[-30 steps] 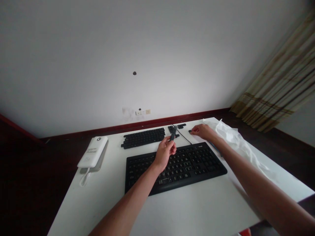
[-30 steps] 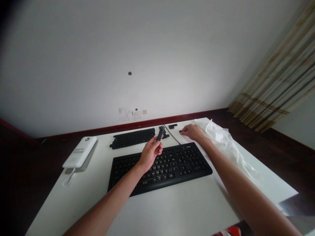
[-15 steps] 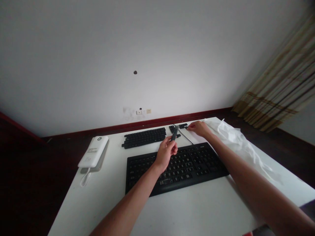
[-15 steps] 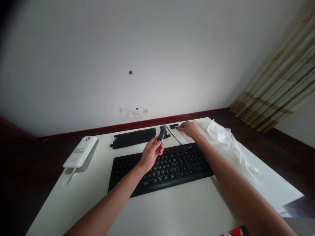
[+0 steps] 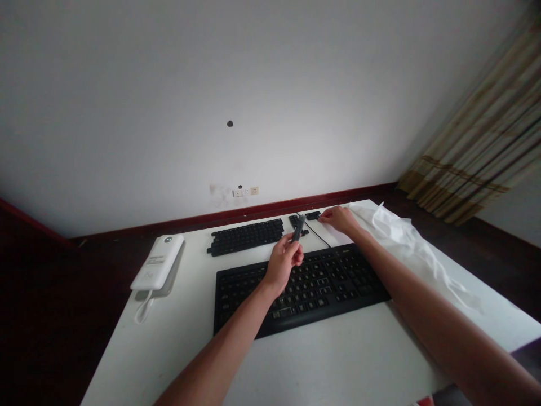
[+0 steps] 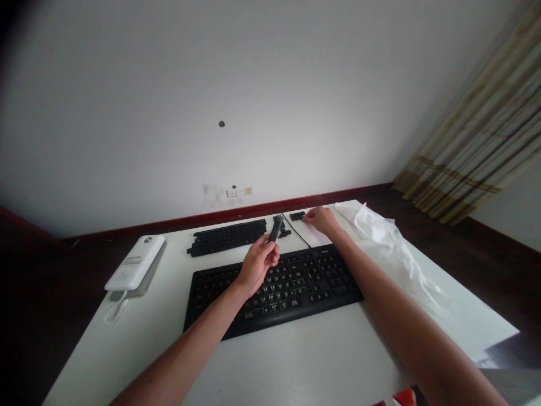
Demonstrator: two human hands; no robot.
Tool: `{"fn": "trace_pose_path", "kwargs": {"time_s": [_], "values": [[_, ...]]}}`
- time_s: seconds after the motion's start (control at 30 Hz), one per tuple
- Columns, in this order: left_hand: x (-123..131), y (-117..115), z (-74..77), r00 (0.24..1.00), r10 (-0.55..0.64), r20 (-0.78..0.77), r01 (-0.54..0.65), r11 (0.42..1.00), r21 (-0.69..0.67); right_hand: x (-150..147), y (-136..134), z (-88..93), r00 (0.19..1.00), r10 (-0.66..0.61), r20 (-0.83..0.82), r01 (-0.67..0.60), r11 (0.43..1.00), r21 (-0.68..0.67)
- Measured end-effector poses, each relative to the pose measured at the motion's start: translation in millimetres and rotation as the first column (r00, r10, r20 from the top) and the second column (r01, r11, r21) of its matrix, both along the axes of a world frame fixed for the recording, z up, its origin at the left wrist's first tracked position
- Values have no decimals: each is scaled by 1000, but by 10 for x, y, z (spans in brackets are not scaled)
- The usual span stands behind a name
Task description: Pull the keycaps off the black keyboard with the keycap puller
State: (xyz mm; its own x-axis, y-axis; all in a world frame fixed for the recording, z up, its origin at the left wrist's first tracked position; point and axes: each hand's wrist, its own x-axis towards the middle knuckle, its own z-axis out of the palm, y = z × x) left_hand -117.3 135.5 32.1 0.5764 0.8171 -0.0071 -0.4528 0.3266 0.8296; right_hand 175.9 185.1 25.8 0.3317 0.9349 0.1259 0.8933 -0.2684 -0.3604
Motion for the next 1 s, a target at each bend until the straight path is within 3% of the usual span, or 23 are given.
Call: {"fn": "trace_pose_path", "kwargs": {"time_s": [0.53, 0.67, 0.77, 0.87, 1.0], "values": [[4, 4, -2, 1000, -9, 1, 9, 1000, 1, -70, -42, 40, 1000, -14, 5, 14, 1000, 13], [0, -5, 9, 1000, -5, 3, 5, 1000, 14, -45, -186, 135, 1000, 9, -3, -9, 1000, 28], [-4, -5, 9, 1000, 1, -9, 0, 999, 34, -64, -419, 292, 993, 70, -98, -62, 995, 82], [-7, -2, -9, 999, -8, -41, 11, 997, 75, -258, -764, 485, 920, 243, -308, -213, 968, 130], [-9, -9, -58, 994, -10, -108, 32, 979, 200, -759, -1176, 597, 709, 406, -577, -410, 903, 132]]}}
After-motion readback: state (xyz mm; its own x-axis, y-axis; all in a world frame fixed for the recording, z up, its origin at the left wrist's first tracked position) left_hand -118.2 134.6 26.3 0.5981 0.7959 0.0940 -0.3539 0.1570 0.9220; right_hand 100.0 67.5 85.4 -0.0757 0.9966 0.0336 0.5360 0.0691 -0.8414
